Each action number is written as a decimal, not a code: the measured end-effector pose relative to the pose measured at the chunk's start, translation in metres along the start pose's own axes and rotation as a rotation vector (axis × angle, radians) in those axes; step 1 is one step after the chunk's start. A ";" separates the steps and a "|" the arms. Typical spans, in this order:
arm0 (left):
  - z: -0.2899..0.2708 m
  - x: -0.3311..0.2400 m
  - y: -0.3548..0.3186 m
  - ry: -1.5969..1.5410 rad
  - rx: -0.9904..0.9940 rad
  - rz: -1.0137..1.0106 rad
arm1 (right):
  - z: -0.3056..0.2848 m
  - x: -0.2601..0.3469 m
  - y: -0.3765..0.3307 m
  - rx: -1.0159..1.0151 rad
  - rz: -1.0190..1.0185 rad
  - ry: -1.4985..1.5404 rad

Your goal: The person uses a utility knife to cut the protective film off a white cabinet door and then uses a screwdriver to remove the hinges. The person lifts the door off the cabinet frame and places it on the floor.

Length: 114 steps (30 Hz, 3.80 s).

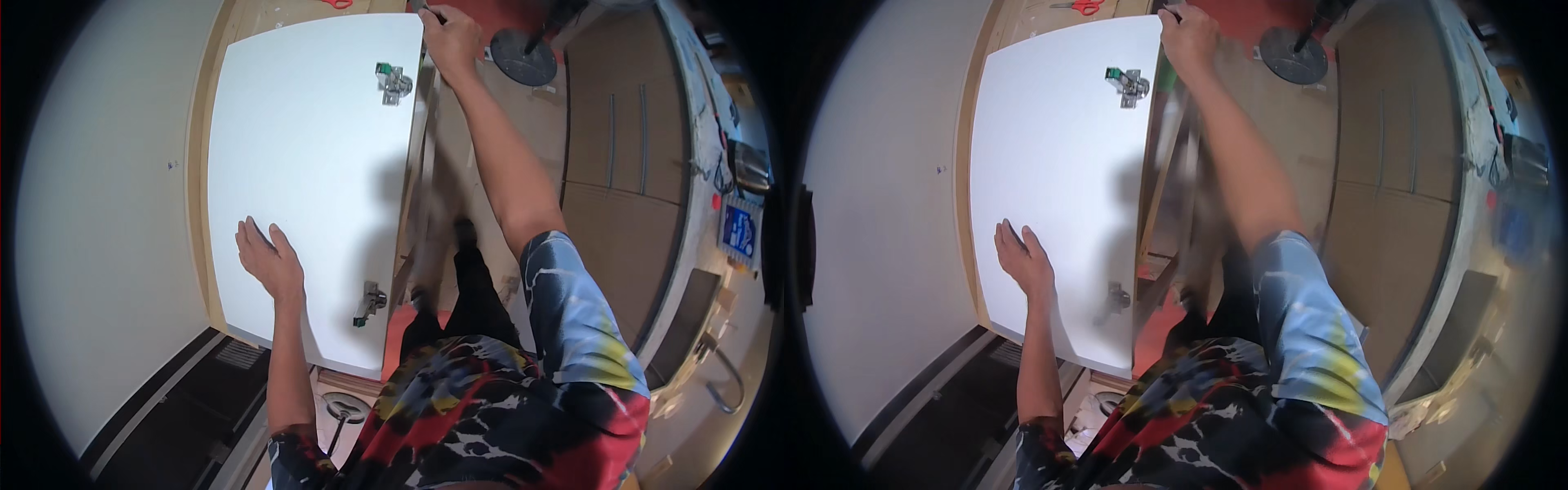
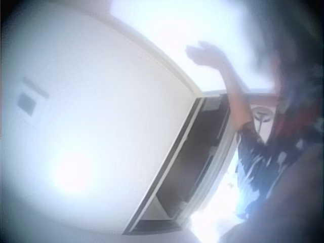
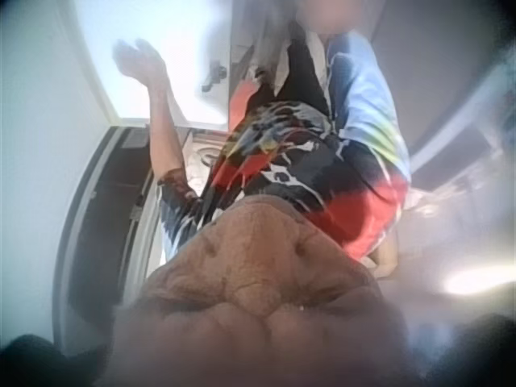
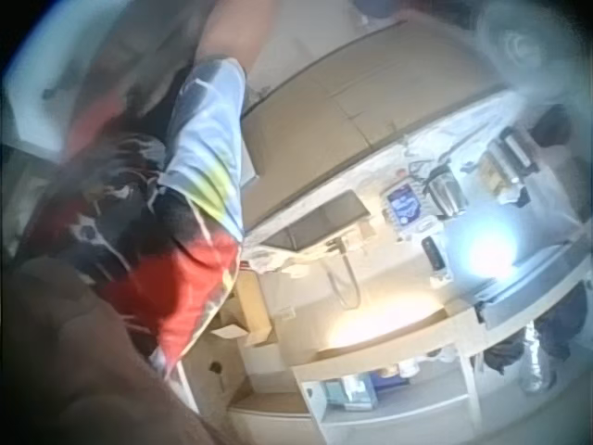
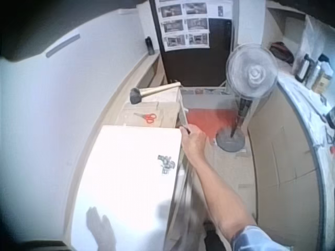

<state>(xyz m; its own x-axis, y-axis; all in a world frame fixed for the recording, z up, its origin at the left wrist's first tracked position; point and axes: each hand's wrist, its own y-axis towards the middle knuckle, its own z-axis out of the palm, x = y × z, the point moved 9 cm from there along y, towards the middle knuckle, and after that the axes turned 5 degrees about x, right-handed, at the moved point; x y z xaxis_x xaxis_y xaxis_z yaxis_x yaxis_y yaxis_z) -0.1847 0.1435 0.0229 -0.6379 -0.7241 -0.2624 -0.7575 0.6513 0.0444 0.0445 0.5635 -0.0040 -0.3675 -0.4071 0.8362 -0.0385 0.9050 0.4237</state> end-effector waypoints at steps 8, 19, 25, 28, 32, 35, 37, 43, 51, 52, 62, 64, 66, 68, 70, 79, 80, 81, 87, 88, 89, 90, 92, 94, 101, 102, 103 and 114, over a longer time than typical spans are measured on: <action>0.003 -0.002 -0.004 0.068 -0.010 0.066 | -0.016 0.035 -0.082 -0.015 -0.207 -0.041; 0.001 0.005 -0.003 0.102 0.013 0.040 | -0.112 0.156 -0.379 0.235 0.022 0.089; -0.001 -0.006 -0.007 0.112 0.032 0.070 | -0.095 0.118 -0.309 0.066 0.171 0.178; 0.005 -0.001 -0.004 0.124 0.030 0.052 | -0.065 0.074 -0.213 0.043 0.159 0.212; 0.007 0.003 -0.003 0.094 0.037 0.059 | -0.015 0.018 -0.090 0.009 0.079 0.181; 0.005 0.000 -0.004 0.054 0.041 0.054 | -0.002 -0.001 -0.023 -0.044 0.021 0.173; 0.004 -0.006 -0.005 0.042 0.041 0.054 | 0.002 -0.013 0.004 -0.063 0.079 0.185; 0.009 0.000 -0.002 0.028 -0.027 0.155 | -0.006 0.007 -0.027 -0.040 -0.012 0.163; 0.013 0.007 0.002 0.095 -0.016 0.130 | -0.052 0.079 -0.204 0.135 -0.129 -0.015; 0.012 0.003 0.003 0.092 -0.006 0.126 | -0.062 0.090 -0.229 0.145 -0.132 -0.007; 0.015 0.010 0.002 0.090 -0.003 0.076 | -0.142 0.196 -0.475 0.260 -0.082 0.053; 0.015 0.010 0.003 0.091 0.016 0.064 | -0.158 0.207 -0.508 0.225 -0.039 0.097; 0.017 0.014 0.001 0.093 0.033 0.054 | -0.166 0.209 -0.525 0.233 -0.055 0.161; 0.017 0.013 0.005 0.085 0.033 0.058 | -0.165 0.207 -0.520 0.236 -0.061 0.194; 0.014 0.012 0.003 0.097 0.015 0.073 | -0.157 0.197 -0.502 0.247 -0.054 0.199; 0.012 0.005 0.003 0.095 0.003 0.111 | -0.082 0.094 -0.270 0.021 0.024 0.276; 0.011 0.005 0.002 0.095 -0.001 0.112 | -0.073 0.083 -0.243 0.007 0.017 0.253; 0.010 0.006 0.002 0.102 0.003 0.108 | -0.064 0.073 -0.216 -0.008 0.010 0.230; 0.006 0.000 -0.004 0.030 0.037 0.021 | -0.015 0.017 -0.070 -0.059 0.051 0.214; 0.006 -0.001 -0.002 0.019 0.024 0.036 | -0.006 0.007 -0.049 -0.047 0.082 0.233; 0.009 -0.004 0.001 0.005 0.021 0.068 | -0.006 -0.007 -0.027 -0.038 0.105 0.277; 0.010 -0.005 0.003 0.001 0.016 0.089 | -0.001 -0.018 -0.011 -0.020 0.134 0.332; 0.008 -0.002 0.002 0.038 0.002 0.109 | 0.010 -0.021 0.005 0.003 0.121 0.275; 0.009 0.000 -0.001 0.044 -0.005 0.118 | 0.012 -0.022 0.006 -0.008 0.091 0.232; 0.014 -0.001 0.000 0.024 0.013 0.146 | -0.005 0.000 -0.041 -0.004 -0.036 0.105; 0.013 0.001 0.000 0.027 0.004 0.128 | -0.008 0.010 -0.064 0.018 -0.046 0.129; 0.013 0.005 0.001 0.037 0.003 0.120 | -0.014 0.020 -0.093 0.037 -0.057 0.152; 0.016 0.004 0.004 0.145 0.009 0.102 | -0.136 0.157 -0.425 0.099 -0.109 0.298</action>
<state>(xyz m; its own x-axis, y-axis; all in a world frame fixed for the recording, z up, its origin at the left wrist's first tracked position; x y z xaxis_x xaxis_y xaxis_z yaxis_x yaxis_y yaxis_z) -0.1883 0.1468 0.0071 -0.7248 -0.6793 -0.1149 -0.6874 0.7242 0.0553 0.1295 0.0977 -0.0054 -0.0684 -0.5073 0.8591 -0.1586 0.8557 0.4926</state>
